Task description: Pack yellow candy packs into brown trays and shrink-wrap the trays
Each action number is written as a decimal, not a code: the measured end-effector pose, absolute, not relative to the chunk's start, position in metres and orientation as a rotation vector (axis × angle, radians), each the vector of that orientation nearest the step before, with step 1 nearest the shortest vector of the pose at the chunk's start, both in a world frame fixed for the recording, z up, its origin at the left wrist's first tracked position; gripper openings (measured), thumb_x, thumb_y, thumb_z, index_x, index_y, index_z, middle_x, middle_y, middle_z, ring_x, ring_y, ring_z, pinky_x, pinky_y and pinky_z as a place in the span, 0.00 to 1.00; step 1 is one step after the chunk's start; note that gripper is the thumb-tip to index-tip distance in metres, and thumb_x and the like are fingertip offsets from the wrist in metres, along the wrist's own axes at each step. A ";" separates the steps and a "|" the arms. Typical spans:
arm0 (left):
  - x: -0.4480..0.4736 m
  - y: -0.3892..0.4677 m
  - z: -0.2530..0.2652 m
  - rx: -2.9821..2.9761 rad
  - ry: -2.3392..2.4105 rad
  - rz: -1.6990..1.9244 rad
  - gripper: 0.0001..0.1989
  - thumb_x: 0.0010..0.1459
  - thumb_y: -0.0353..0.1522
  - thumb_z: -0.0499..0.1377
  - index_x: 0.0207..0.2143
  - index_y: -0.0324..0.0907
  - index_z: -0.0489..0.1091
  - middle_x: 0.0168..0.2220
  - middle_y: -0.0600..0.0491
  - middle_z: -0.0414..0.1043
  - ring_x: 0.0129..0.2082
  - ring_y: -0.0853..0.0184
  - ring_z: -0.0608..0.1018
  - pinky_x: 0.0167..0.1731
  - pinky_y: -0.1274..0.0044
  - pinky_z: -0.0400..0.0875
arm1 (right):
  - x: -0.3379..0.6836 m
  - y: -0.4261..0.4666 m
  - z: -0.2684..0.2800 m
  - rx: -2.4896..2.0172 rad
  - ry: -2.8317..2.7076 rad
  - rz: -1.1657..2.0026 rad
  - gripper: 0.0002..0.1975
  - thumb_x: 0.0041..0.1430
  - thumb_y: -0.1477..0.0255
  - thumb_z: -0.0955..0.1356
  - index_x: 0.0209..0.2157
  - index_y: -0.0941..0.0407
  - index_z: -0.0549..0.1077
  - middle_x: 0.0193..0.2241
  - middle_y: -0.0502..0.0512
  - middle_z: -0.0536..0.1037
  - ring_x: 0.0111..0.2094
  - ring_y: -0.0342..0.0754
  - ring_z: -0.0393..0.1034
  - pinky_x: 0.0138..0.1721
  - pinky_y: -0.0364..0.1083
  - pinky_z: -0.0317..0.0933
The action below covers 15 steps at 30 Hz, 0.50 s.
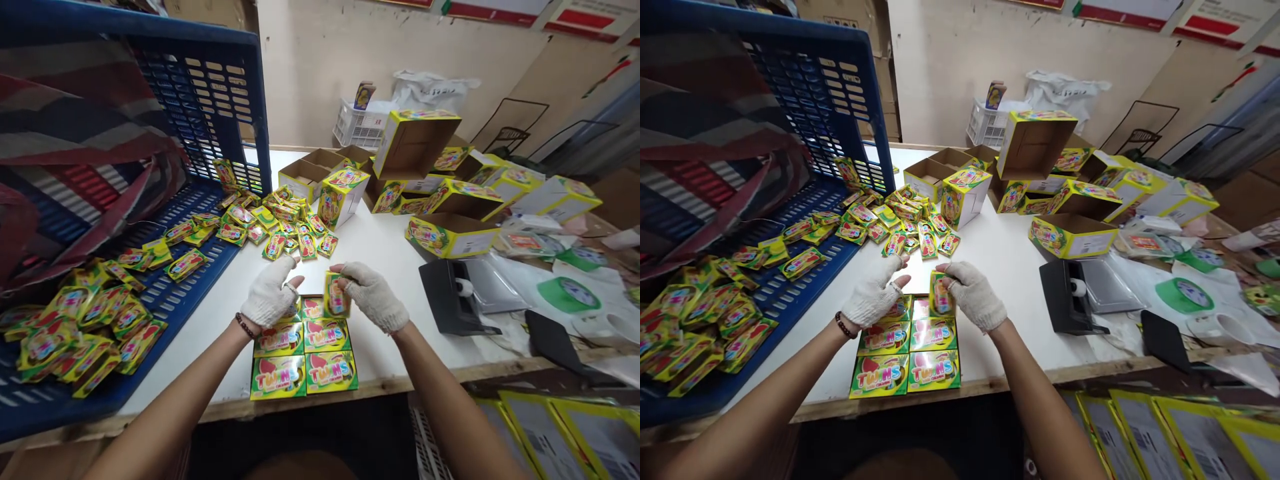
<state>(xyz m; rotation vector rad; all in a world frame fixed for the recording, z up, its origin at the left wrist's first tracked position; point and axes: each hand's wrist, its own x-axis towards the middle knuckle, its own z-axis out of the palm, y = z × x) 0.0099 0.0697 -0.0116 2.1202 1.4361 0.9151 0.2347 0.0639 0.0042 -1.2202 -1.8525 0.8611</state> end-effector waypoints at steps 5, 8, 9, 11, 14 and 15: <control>0.003 0.059 -0.026 2.263 1.714 0.304 0.12 0.61 0.36 0.50 0.35 0.42 0.72 0.37 0.48 0.74 0.38 0.60 0.74 0.39 0.70 0.64 | 0.208 0.090 0.012 -1.323 -2.519 0.720 0.16 0.55 0.74 0.68 0.46 0.55 0.77 0.36 0.55 0.78 0.36 0.47 0.70 0.38 0.45 0.63; 0.003 0.054 -0.033 2.194 1.738 0.284 0.15 0.64 0.35 0.46 0.31 0.43 0.70 0.33 0.50 0.74 0.35 0.62 0.73 0.35 0.72 0.61 | 0.185 0.096 0.004 -1.341 -2.731 0.714 0.17 0.52 0.70 0.72 0.45 0.54 0.77 0.37 0.54 0.79 0.37 0.49 0.71 0.37 0.44 0.62; 0.003 0.053 -0.034 2.185 1.738 0.314 0.15 0.64 0.35 0.45 0.32 0.43 0.70 0.33 0.50 0.74 0.35 0.63 0.73 0.35 0.73 0.61 | 0.183 0.095 -0.001 -1.307 -2.771 0.653 0.15 0.52 0.69 0.73 0.43 0.54 0.78 0.39 0.55 0.79 0.39 0.50 0.71 0.38 0.45 0.62; 0.002 0.053 -0.036 2.162 1.724 0.372 0.15 0.64 0.36 0.45 0.32 0.43 0.69 0.34 0.51 0.74 0.36 0.64 0.73 0.35 0.74 0.61 | 0.187 0.088 -0.013 -1.246 -2.766 0.507 0.12 0.56 0.67 0.71 0.42 0.55 0.79 0.46 0.58 0.77 0.44 0.52 0.71 0.43 0.47 0.62; -0.002 0.051 -0.038 2.115 1.686 0.443 0.17 0.66 0.38 0.44 0.31 0.43 0.69 0.32 0.54 0.73 0.34 0.67 0.73 0.35 0.76 0.62 | 0.201 0.072 -0.029 -1.274 -2.626 0.484 0.15 0.64 0.68 0.64 0.49 0.56 0.76 0.48 0.59 0.77 0.47 0.51 0.71 0.48 0.47 0.62; -0.004 0.050 -0.039 2.093 1.664 0.467 0.19 0.66 0.39 0.43 0.30 0.43 0.69 0.30 0.55 0.72 0.32 0.67 0.73 0.34 0.76 0.62 | 0.205 0.067 -0.033 -1.284 -2.591 0.506 0.17 0.66 0.68 0.62 0.52 0.57 0.74 0.47 0.59 0.78 0.47 0.50 0.71 0.48 0.47 0.62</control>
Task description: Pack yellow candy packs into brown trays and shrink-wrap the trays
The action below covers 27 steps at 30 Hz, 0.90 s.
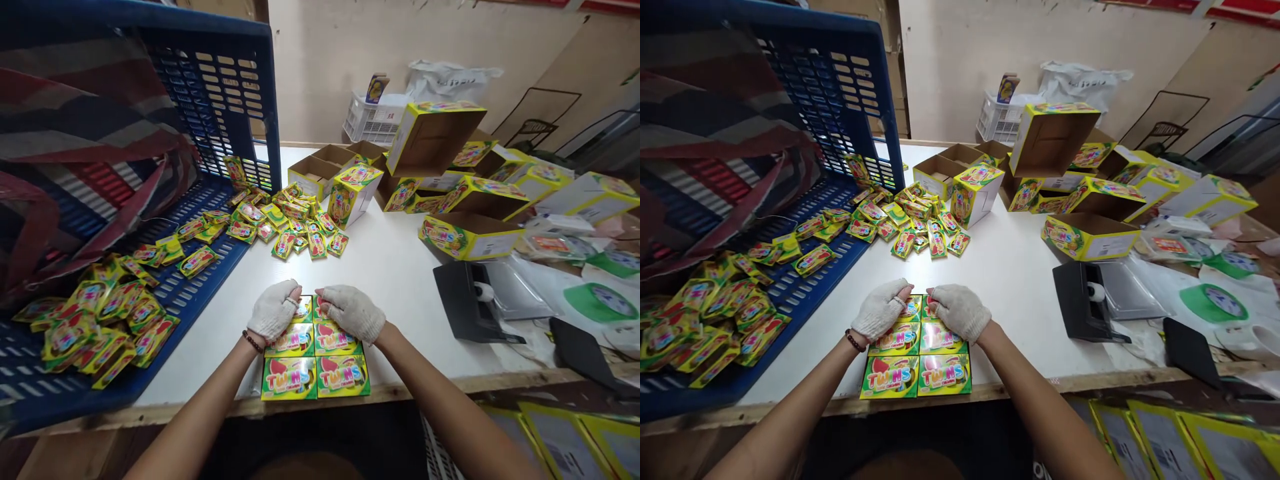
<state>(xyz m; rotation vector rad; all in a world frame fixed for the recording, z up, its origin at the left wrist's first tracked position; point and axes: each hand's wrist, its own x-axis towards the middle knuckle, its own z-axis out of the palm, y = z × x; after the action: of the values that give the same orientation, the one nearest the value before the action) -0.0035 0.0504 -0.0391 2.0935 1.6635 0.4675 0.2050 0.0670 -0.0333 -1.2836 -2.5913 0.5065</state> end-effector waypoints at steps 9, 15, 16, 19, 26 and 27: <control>-0.008 0.040 -0.047 2.229 1.529 0.519 0.13 0.62 0.38 0.51 0.41 0.42 0.72 0.39 0.50 0.76 0.41 0.61 0.75 0.41 0.71 0.66 | 0.196 0.051 -0.040 -1.396 -2.658 0.405 0.19 0.68 0.67 0.60 0.55 0.58 0.68 0.47 0.61 0.77 0.47 0.53 0.70 0.49 0.50 0.59; -0.004 0.039 -0.032 2.513 1.542 0.231 0.17 0.64 0.38 0.48 0.45 0.42 0.72 0.43 0.45 0.75 0.41 0.57 0.75 0.44 0.65 0.64 | 0.185 0.043 -0.022 -1.572 -2.623 0.298 0.15 0.66 0.65 0.59 0.48 0.56 0.71 0.40 0.60 0.78 0.40 0.55 0.71 0.43 0.53 0.61; -0.002 0.040 -0.031 2.545 1.541 0.168 0.18 0.64 0.38 0.47 0.46 0.42 0.72 0.43 0.45 0.75 0.42 0.56 0.75 0.46 0.63 0.62 | 0.183 0.044 -0.024 -1.588 -2.592 0.318 0.16 0.66 0.65 0.60 0.50 0.56 0.70 0.39 0.60 0.78 0.40 0.55 0.72 0.43 0.54 0.62; 0.010 0.042 -0.029 2.620 1.566 0.110 0.24 0.64 0.42 0.44 0.54 0.42 0.68 0.52 0.42 0.72 0.51 0.52 0.72 0.53 0.54 0.54 | 0.182 0.045 -0.039 -1.574 -2.361 0.454 0.22 0.64 0.68 0.62 0.58 0.57 0.64 0.45 0.61 0.78 0.46 0.54 0.72 0.49 0.53 0.63; 0.035 0.027 -0.031 2.737 1.583 0.086 0.35 0.60 0.50 0.46 0.57 0.34 0.67 0.42 0.42 0.72 0.40 0.53 0.72 0.45 0.62 0.62 | 0.284 0.049 -0.036 -1.790 -1.558 0.454 0.20 0.58 0.77 0.67 0.53 0.58 0.70 0.47 0.57 0.78 0.44 0.46 0.74 0.48 0.46 0.69; 0.034 0.027 -0.034 2.753 1.580 0.101 0.35 0.60 0.50 0.46 0.57 0.34 0.67 0.41 0.42 0.72 0.40 0.53 0.72 0.45 0.62 0.62 | 0.313 0.052 -0.023 -1.832 -1.500 0.386 0.17 0.60 0.77 0.66 0.51 0.60 0.70 0.45 0.58 0.78 0.41 0.46 0.74 0.46 0.48 0.69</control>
<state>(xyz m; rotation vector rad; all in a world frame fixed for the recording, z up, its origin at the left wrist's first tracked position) 0.0344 0.0274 -0.0341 2.7530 1.5796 0.1012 0.3133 0.0524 -0.0229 -1.8316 -1.5003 0.3865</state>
